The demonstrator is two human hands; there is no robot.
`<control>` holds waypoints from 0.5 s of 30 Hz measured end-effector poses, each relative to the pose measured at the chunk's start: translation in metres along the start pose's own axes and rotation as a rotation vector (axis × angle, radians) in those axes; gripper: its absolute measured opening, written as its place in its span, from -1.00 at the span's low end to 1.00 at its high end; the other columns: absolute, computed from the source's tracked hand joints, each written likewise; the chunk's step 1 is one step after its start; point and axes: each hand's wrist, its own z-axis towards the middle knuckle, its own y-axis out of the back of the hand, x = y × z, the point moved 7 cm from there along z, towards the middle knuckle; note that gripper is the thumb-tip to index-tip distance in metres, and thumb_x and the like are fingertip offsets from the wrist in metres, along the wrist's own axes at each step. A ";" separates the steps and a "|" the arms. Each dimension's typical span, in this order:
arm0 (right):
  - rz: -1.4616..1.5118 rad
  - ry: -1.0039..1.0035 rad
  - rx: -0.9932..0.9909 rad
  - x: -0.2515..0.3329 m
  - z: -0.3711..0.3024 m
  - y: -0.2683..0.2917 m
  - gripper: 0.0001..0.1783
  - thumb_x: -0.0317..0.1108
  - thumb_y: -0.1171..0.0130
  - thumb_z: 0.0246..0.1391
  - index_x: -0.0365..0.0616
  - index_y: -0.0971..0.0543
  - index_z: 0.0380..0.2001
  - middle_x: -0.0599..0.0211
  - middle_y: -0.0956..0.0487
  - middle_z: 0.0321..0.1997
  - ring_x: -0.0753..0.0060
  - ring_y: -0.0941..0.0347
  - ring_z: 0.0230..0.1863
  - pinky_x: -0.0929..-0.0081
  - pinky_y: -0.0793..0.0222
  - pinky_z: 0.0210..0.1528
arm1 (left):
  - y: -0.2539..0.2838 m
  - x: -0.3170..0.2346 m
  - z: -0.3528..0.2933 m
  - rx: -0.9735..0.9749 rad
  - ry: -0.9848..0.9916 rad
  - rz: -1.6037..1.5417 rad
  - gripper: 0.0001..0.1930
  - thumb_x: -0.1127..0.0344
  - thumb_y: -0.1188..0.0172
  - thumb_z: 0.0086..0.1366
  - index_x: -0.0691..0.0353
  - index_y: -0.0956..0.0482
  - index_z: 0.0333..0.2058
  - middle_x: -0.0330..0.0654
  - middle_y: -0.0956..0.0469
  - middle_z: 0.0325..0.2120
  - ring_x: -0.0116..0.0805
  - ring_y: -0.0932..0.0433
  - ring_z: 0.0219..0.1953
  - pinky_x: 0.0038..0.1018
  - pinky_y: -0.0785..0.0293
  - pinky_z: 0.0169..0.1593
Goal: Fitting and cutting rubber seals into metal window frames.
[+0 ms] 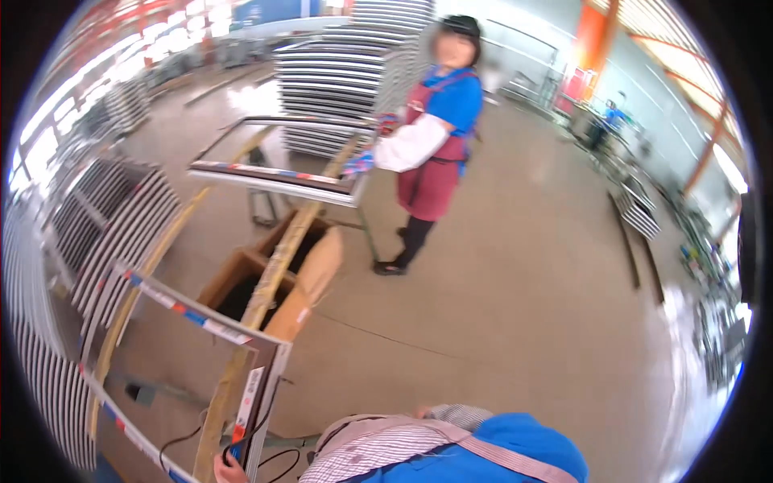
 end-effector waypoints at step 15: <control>-1.052 -0.709 -0.558 0.254 0.028 -0.120 -0.56 -0.03 0.07 -0.12 -0.11 -0.54 -0.29 0.09 -0.51 -0.23 0.12 -0.43 -0.17 0.25 -0.31 -0.13 | -0.008 -0.022 0.014 -0.012 -0.015 -0.145 -0.79 0.20 -0.07 0.06 0.25 -0.44 -0.49 -0.02 -0.45 -0.55 -0.03 -0.44 -0.44 -0.28 -0.34 -0.38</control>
